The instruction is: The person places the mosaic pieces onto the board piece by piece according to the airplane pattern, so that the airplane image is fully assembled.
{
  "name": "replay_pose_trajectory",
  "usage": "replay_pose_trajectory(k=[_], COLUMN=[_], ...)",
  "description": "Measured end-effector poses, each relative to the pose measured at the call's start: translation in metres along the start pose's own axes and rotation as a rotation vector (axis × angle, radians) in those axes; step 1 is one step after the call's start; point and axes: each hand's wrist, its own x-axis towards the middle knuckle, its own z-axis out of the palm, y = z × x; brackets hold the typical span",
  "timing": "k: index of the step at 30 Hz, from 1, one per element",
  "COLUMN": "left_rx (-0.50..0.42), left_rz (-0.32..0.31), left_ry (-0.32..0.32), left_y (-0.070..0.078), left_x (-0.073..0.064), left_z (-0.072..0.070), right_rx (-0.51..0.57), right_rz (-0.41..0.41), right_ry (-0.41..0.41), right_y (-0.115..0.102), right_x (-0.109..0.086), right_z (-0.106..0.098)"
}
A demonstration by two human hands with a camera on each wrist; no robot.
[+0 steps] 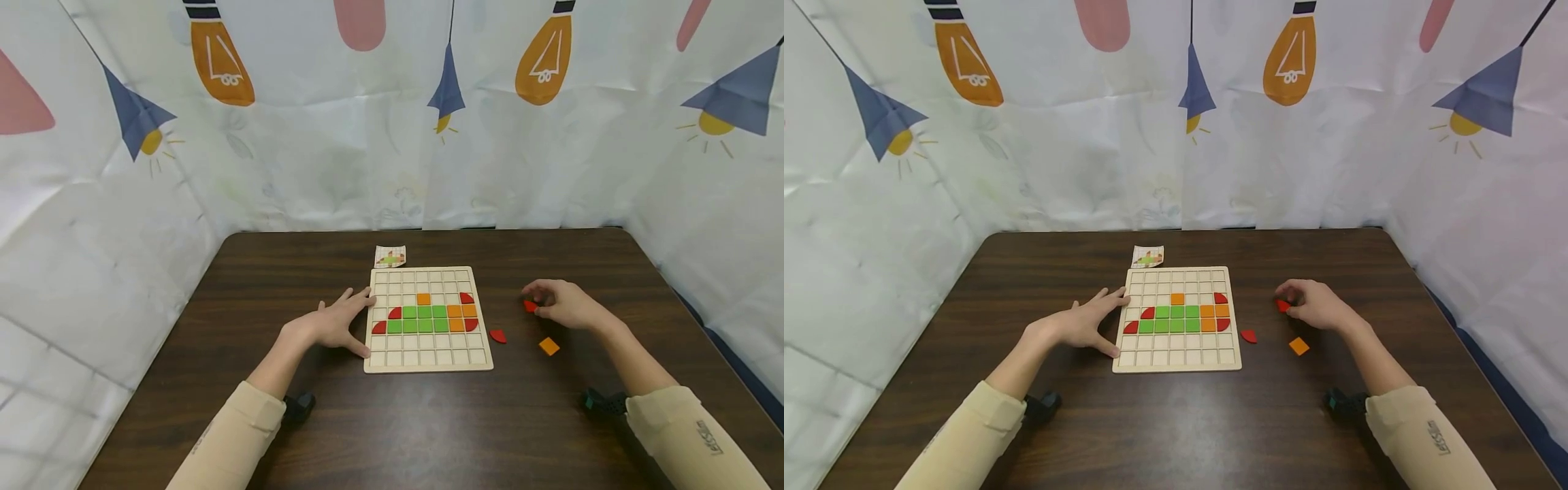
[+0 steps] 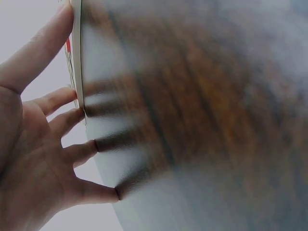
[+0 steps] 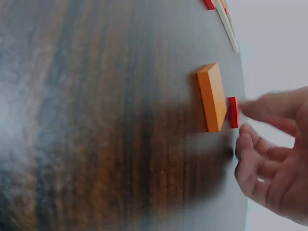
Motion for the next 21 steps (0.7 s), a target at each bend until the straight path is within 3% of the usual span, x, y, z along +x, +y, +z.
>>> replay_pose_trajectory(k=[8,21], left_rx=[-0.002,-0.007], left_rz=[0.004,-0.007], left_ry=[0.0,-0.009], left_y=[0.0009,0.0022], left_x=[0.0004,-0.0002], left_z=[-0.0003,-0.0012], right_rx=[-0.016,0.038], right_rz=[0.103,0.043], right_ry=[-0.033,-0.082], right_y=[-0.0034,-0.0015], right_x=[0.0007,0.0035], right_z=[-0.0008,-0.0004])
